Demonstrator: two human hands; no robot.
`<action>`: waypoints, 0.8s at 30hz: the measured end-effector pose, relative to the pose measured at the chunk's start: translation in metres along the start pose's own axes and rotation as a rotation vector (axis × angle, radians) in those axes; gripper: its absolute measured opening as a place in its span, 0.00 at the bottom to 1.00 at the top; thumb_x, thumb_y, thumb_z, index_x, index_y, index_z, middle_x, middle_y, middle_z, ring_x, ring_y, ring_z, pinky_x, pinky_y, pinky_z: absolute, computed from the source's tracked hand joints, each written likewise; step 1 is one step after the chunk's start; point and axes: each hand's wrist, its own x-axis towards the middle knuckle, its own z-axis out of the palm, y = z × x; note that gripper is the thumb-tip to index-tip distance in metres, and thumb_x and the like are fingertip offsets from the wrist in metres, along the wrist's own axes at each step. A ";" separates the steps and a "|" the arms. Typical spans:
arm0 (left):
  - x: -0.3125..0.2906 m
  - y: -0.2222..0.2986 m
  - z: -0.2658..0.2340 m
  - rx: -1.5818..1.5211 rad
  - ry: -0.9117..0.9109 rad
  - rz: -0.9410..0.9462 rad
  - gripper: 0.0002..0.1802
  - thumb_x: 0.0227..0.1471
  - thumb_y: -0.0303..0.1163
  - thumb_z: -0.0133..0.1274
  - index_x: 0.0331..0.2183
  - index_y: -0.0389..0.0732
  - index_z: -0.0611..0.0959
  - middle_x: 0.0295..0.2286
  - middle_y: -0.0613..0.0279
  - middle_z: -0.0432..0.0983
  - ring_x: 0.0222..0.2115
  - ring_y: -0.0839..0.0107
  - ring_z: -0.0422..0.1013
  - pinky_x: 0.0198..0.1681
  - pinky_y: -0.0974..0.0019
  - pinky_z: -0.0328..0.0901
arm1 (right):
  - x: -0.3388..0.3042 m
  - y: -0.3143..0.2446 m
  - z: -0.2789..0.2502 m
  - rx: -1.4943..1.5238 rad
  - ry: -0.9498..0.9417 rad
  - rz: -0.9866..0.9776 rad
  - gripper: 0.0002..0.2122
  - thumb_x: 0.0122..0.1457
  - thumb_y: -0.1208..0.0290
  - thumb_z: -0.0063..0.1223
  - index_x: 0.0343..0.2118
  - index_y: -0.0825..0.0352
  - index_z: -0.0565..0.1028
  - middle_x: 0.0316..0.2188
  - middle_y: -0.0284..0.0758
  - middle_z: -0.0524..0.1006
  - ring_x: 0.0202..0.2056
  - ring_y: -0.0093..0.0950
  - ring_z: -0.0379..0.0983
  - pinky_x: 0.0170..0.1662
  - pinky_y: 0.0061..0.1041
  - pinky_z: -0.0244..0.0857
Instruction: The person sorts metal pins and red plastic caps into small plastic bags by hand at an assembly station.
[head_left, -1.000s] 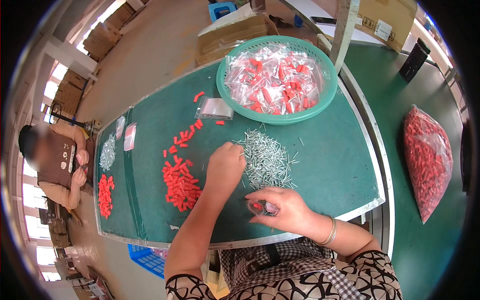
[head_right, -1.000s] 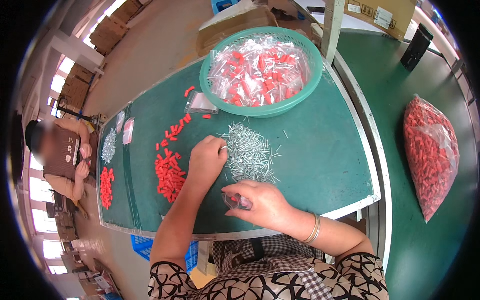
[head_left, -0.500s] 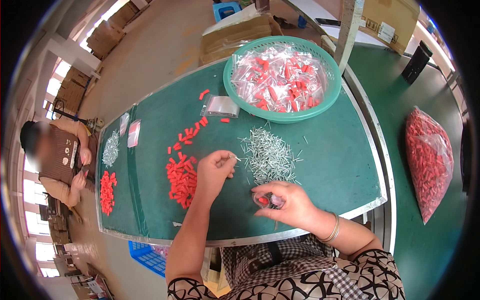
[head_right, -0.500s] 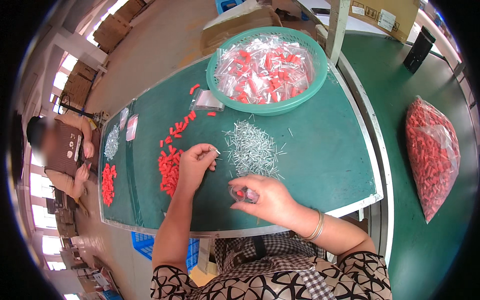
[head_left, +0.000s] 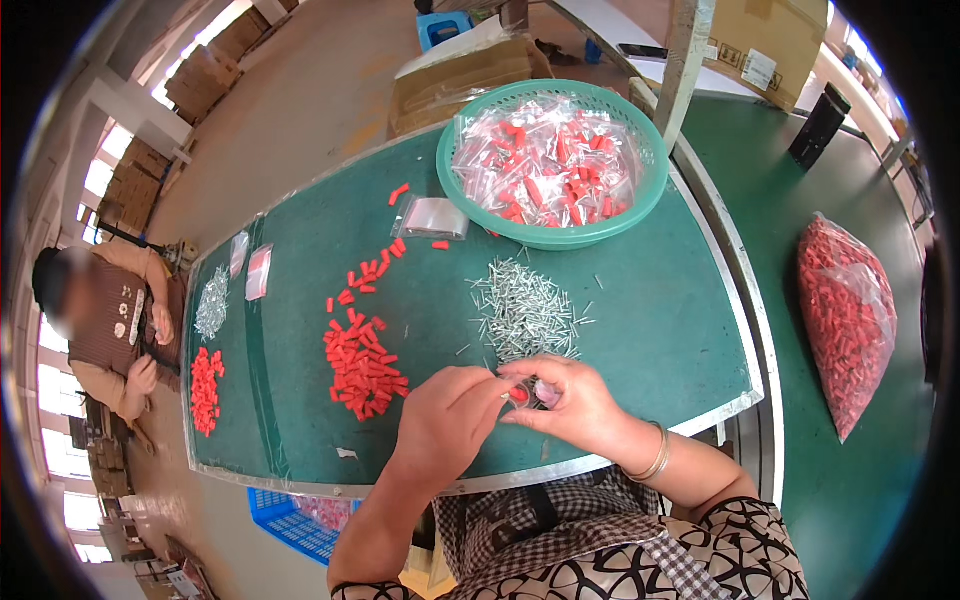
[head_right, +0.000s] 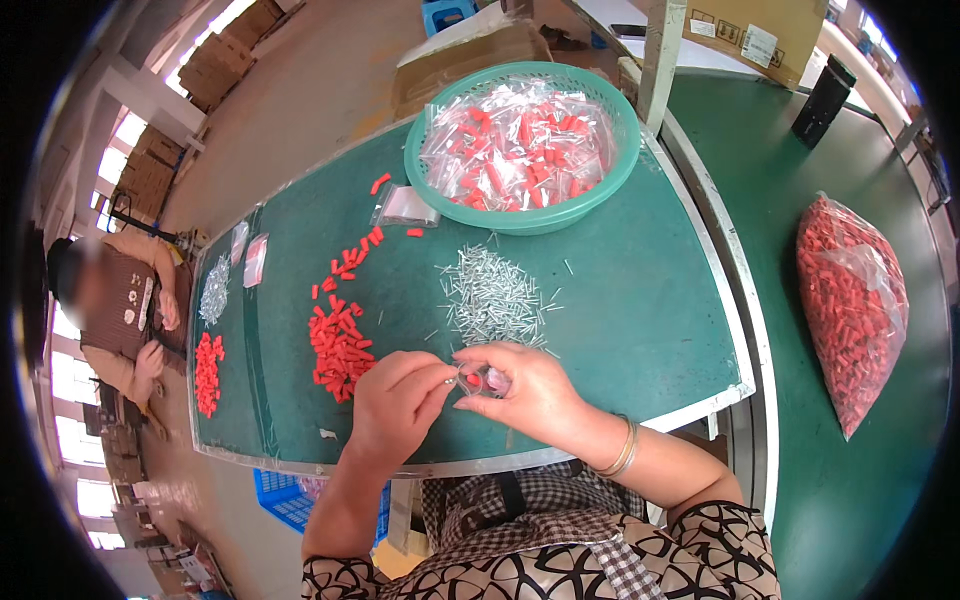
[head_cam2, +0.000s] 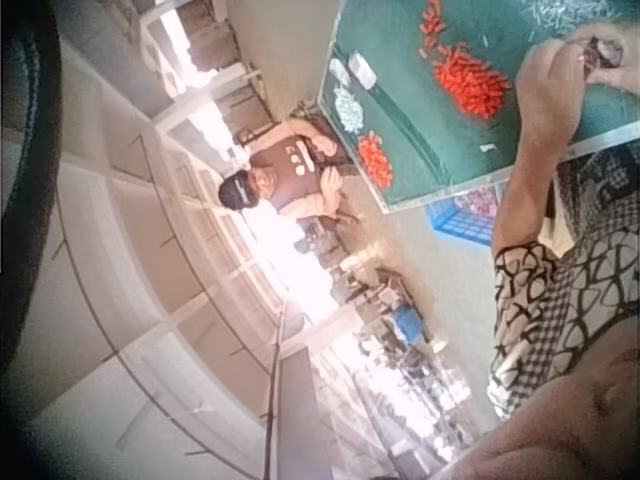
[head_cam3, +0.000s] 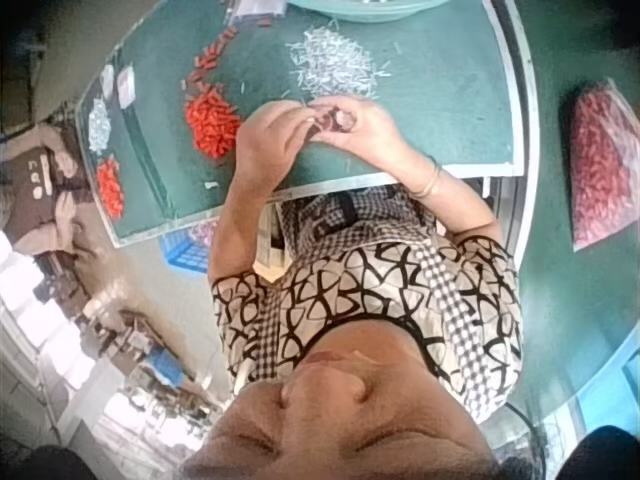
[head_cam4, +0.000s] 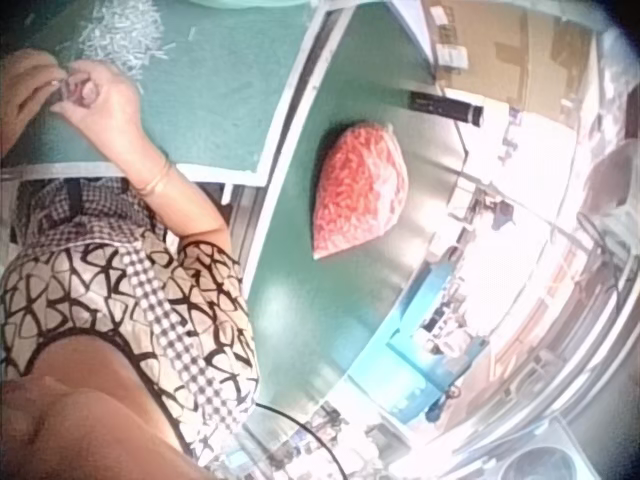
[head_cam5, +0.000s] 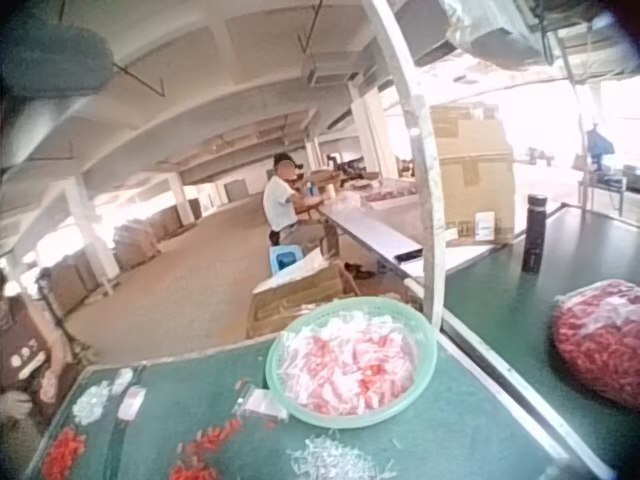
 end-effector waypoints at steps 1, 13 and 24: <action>-0.002 0.000 -0.001 -0.078 0.002 -0.082 0.11 0.40 0.20 0.60 0.31 0.39 0.82 0.28 0.61 0.76 0.27 0.64 0.73 0.29 0.66 0.67 | 0.000 -0.001 0.000 0.002 -0.004 0.010 0.22 0.44 0.69 0.69 0.45 0.63 0.75 0.36 0.35 0.78 0.36 0.29 0.75 0.38 0.26 0.71; -0.019 -0.005 0.004 -0.322 0.106 -0.323 0.14 0.37 0.21 0.64 0.32 0.37 0.81 0.37 0.56 0.74 0.36 0.66 0.72 0.39 0.67 0.67 | 0.000 0.002 -0.001 -0.100 0.052 -0.132 0.22 0.44 0.67 0.68 0.44 0.62 0.75 0.34 0.35 0.77 0.32 0.35 0.76 0.35 0.29 0.71; -0.022 0.013 0.023 -0.158 0.132 -0.399 0.05 0.44 0.17 0.58 0.27 0.34 0.80 0.26 0.58 0.77 0.26 0.67 0.73 0.31 0.69 0.66 | -0.001 -0.004 -0.001 -0.164 0.120 -0.111 0.19 0.47 0.69 0.65 0.43 0.62 0.75 0.28 0.33 0.76 0.28 0.31 0.75 0.31 0.26 0.69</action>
